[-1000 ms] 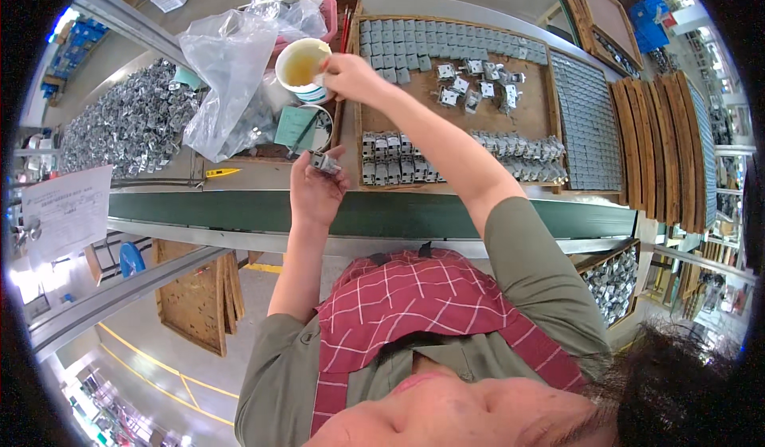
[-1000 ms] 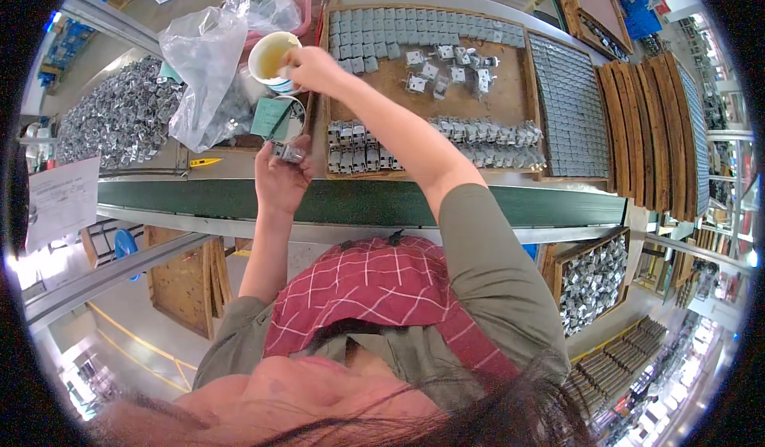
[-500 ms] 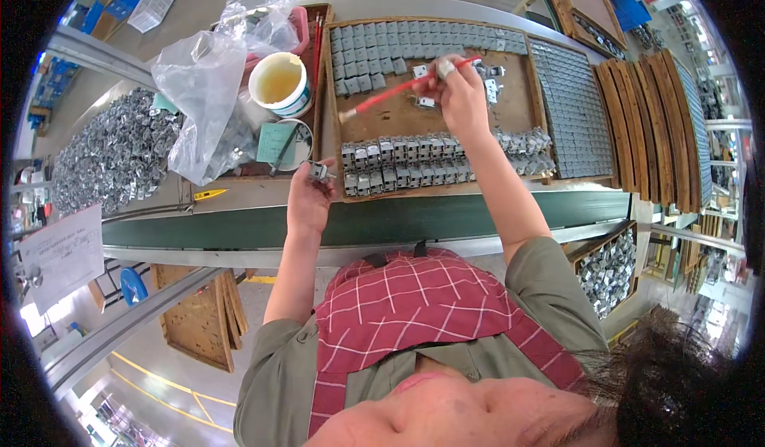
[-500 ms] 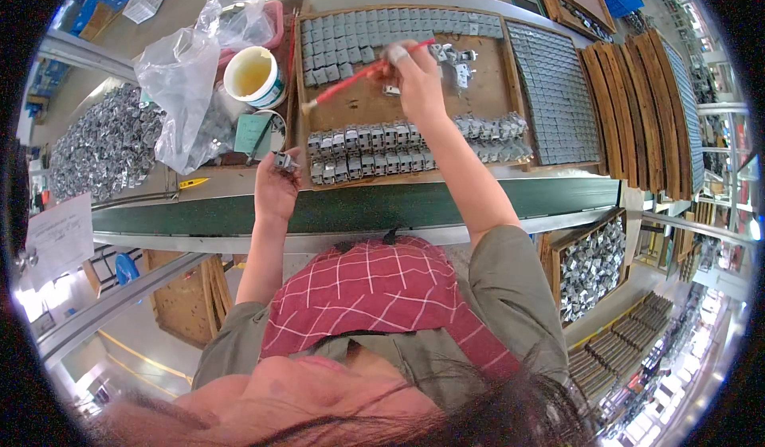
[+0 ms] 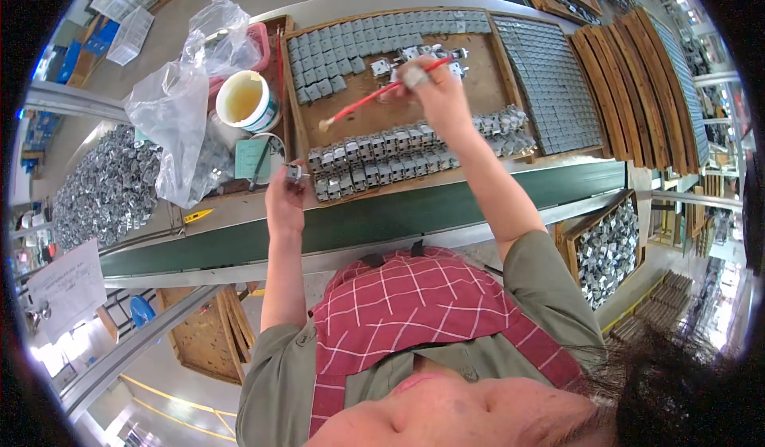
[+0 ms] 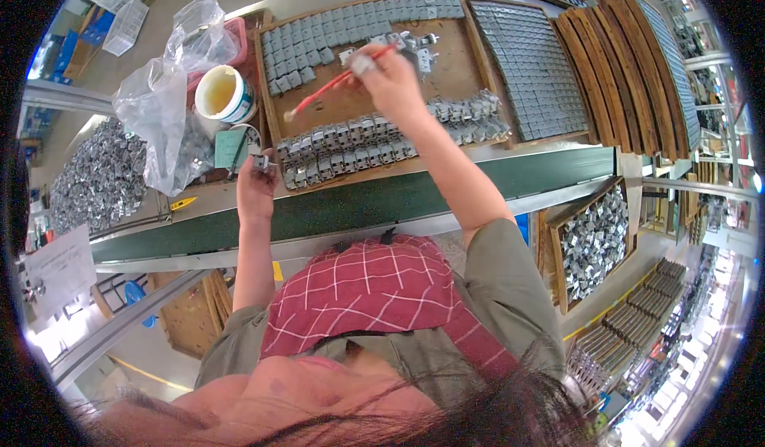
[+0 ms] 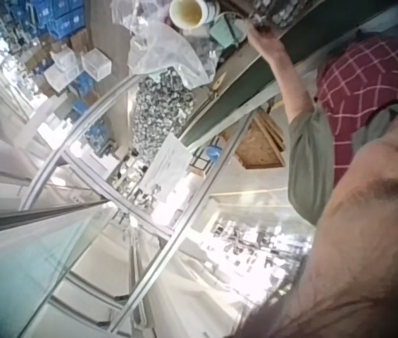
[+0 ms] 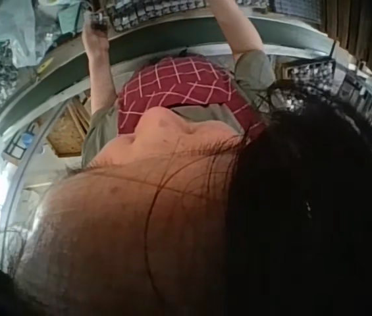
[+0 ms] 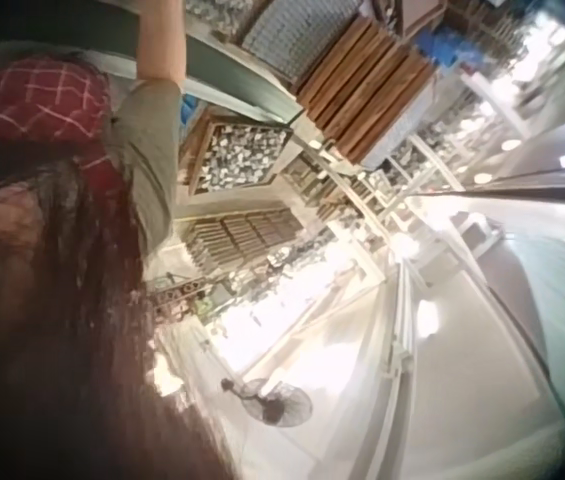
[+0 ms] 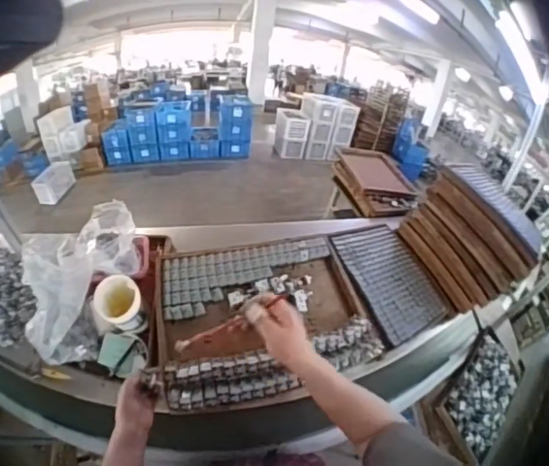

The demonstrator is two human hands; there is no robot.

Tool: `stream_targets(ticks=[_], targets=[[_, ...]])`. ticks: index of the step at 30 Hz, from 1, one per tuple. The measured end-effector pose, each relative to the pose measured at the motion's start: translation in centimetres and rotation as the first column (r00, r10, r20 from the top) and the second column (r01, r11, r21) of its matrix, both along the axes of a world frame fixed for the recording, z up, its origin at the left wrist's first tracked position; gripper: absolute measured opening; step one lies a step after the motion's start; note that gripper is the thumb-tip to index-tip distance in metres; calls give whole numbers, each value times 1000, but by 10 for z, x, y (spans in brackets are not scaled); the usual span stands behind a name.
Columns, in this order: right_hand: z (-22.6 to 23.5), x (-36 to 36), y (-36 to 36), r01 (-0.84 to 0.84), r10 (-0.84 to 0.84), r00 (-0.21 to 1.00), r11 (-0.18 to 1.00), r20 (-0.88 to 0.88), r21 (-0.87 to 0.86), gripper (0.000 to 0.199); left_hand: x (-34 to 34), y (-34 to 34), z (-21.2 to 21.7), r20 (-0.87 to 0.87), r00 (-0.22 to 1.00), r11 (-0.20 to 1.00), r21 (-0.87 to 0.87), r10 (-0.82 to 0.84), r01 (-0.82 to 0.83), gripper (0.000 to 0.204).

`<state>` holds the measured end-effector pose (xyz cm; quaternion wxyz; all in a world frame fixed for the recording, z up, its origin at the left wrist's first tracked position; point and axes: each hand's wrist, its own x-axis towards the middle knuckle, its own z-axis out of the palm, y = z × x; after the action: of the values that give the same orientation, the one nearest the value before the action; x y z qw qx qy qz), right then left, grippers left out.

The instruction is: Assembling small metal electronic components and placing them into grid-style organization trays on a production line.

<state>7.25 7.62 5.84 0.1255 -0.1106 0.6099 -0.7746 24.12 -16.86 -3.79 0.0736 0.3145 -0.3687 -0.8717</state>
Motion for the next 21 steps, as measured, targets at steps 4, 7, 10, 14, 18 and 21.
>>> stream_targets(ticks=[4, 7, 10, 14, 18, 21], targets=[[6, -13, 60, 71, -51, 995, 971, -91, 229, 10, -9, -2, 16, -13, 1000, 987, -161, -16, 14, 31], [7, -14, 93, 63, -53, 998, 945, -39, 320, 10, -25, -10, 25, 55, 992, 928, -352, -113, 125, 31], [4, -24, 121, 265, -191, 953, 900, -233, 346, 8, -45, -10, 42, 77, 982, 797, -574, -174, 186, 34], [20, -26, 138, 172, -143, 985, 878, -98, 446, 8, -80, -30, 39, 94, 894, 359, -894, -438, 269, 42], [24, -34, 168, 410, -327, 909, 815, -260, 408, 10, -104, -33, 49, 303, 791, 3, -933, -531, 360, 49], [25, -34, 181, 293, -225, 956, 772, -189, 564, 16, -114, -28, 63, 565, 659, -348, -825, -497, 445, 51]])
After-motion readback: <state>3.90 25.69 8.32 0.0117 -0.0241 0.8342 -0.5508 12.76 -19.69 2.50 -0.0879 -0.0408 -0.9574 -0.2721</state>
